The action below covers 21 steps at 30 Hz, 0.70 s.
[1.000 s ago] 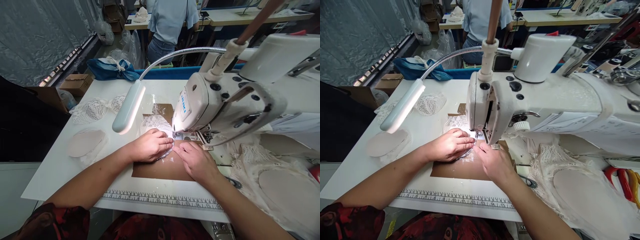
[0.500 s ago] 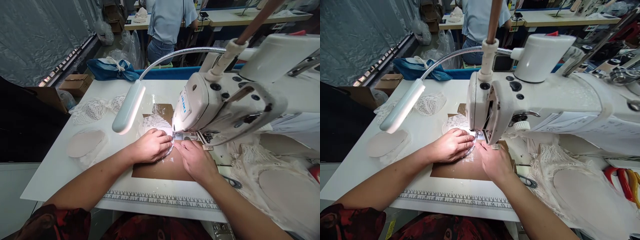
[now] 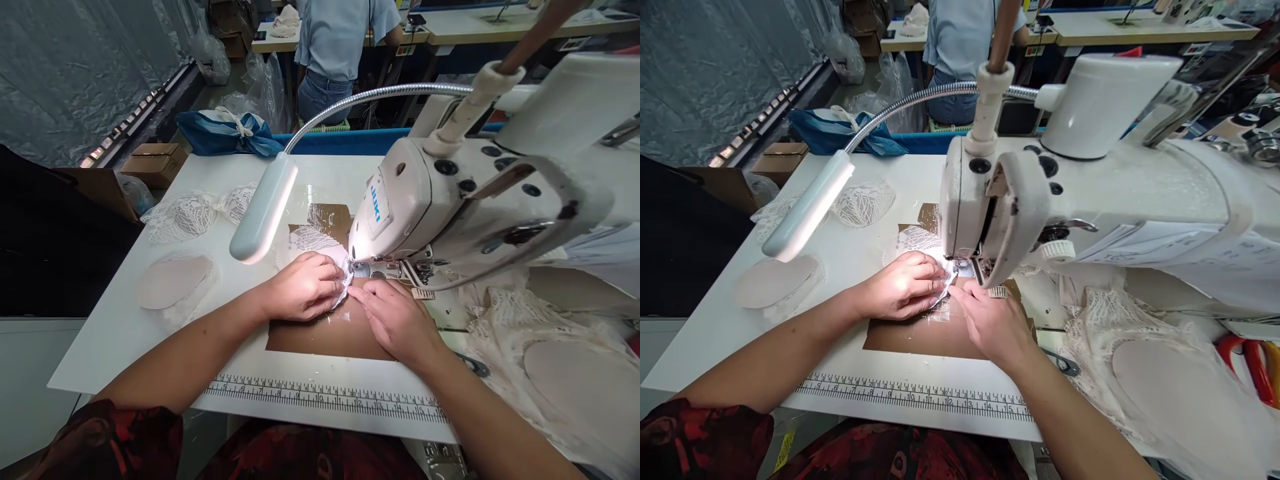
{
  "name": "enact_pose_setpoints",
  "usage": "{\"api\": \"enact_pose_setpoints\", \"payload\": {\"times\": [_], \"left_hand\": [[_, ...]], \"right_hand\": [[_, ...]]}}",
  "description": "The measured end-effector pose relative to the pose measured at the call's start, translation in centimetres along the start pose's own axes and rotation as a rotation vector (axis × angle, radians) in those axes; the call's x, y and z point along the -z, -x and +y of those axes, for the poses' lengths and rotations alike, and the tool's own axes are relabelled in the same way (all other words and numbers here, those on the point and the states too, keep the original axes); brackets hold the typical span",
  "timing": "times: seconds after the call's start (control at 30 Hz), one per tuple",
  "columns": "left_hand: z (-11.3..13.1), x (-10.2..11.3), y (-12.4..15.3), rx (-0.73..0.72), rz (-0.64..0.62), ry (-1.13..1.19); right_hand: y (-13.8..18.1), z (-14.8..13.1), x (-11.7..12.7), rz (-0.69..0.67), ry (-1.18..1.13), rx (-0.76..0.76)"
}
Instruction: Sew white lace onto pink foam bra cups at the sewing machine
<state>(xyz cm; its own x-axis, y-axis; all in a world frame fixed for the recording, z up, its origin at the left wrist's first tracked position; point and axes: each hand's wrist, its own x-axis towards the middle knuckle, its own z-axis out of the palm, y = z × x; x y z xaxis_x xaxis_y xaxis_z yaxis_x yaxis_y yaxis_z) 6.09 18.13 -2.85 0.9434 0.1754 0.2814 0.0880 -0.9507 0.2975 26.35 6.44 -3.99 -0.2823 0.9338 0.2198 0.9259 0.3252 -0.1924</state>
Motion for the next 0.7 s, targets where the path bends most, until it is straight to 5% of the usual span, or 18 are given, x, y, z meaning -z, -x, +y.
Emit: {"api": "enact_pose_setpoints", "payload": {"times": [0.2,0.7], "left_hand": [[-0.09,0.20,-0.26,-0.051,0.018,0.030],[0.08,0.24,-0.21,-0.082,-0.068,-0.043]], "right_hand": [[0.42,0.25,-0.39,0.076,-0.103,0.106],[0.43,0.12,0.11,-0.052,-0.092,0.122]]}}
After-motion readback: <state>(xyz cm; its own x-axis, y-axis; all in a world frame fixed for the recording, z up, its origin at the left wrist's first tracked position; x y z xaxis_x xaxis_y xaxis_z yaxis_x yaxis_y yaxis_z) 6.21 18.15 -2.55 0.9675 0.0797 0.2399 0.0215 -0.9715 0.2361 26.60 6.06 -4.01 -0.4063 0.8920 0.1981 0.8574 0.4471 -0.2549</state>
